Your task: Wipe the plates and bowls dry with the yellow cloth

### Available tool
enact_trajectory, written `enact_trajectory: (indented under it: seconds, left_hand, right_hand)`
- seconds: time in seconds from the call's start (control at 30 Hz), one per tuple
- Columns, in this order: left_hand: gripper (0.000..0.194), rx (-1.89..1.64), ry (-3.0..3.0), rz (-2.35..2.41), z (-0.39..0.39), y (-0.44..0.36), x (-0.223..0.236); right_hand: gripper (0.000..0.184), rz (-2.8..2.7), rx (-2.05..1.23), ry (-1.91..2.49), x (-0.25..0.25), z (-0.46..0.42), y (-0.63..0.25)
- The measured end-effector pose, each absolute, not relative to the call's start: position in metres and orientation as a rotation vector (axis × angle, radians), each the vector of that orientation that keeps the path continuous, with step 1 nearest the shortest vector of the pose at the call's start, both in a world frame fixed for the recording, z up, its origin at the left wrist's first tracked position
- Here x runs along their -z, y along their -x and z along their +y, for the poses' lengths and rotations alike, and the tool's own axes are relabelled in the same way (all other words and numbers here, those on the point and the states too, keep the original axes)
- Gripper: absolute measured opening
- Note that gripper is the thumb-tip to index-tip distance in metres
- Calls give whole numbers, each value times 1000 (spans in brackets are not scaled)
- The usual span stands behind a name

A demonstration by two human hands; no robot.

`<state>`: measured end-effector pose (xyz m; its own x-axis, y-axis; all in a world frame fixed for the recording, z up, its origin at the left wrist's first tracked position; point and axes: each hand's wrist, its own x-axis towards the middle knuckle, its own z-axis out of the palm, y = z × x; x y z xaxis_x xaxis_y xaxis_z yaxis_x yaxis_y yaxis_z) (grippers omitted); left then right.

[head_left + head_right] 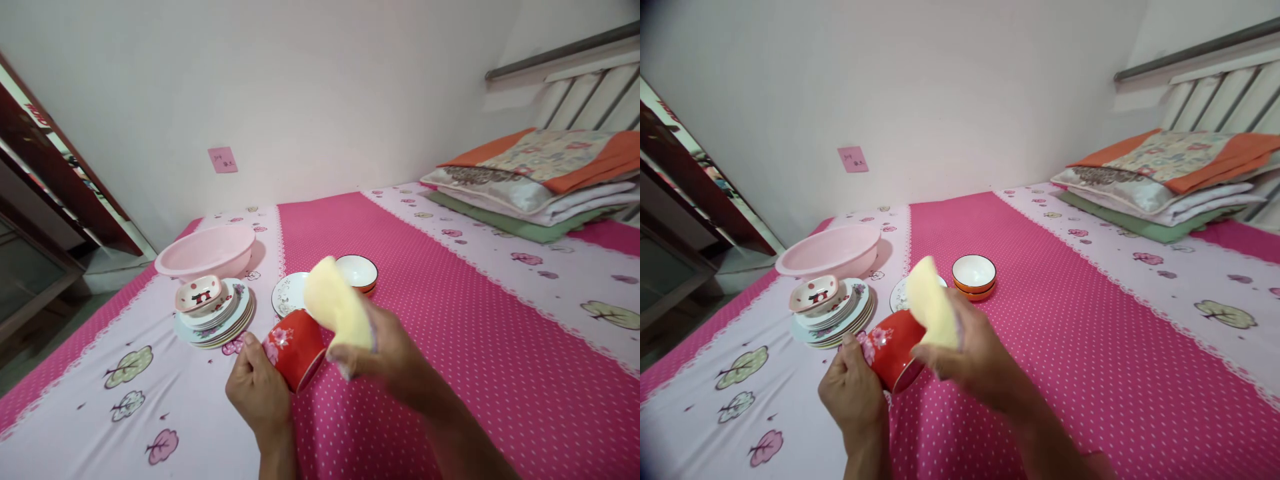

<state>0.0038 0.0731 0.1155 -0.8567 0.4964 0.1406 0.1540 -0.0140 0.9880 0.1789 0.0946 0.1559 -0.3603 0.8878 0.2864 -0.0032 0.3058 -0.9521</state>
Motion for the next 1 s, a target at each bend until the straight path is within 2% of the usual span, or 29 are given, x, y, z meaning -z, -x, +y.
enact_trajectory:
  seconds: [0.07, 0.2, 0.3, 0.4, 0.53, 0.63, 0.87, 1.0]
  left_hand:
    - [43, -1950, -771, 1941, 73, -5, -109]
    - [11, -1957, -902, 1762, 72, -4, -103]
    - [12, -1959, -1027, 1721, 70, -9, -107]
    - [16, -1959, -1091, 1706, 67, -17, -114]
    - [39, -1949, -1001, 1730, 64, -24, -118]
    - [52, -1972, -868, 1705, 62, -26, -123]
    - [43, -2016, -340, 1267, 62, -25, -139]
    - [22, -2033, -97, 948, 68, -24, -135]
  right_hand:
    - [88, -1910, -1002, 713, -158, 84, -165]
    - [63, -2185, -526, 722, -153, 78, -144]
    - [56, -2187, -279, 783, -148, 81, -137]
    - [51, -2130, -202, 802, -145, 83, -135]
    - [39, -1956, -328, 741, -144, 86, -139]
    - [33, -1813, -553, 742, -144, 91, -146]
    - [26, -1446, -1149, 757, -138, 104, -153]
    - [40, -1416, -1059, 841, -125, 107, -142]
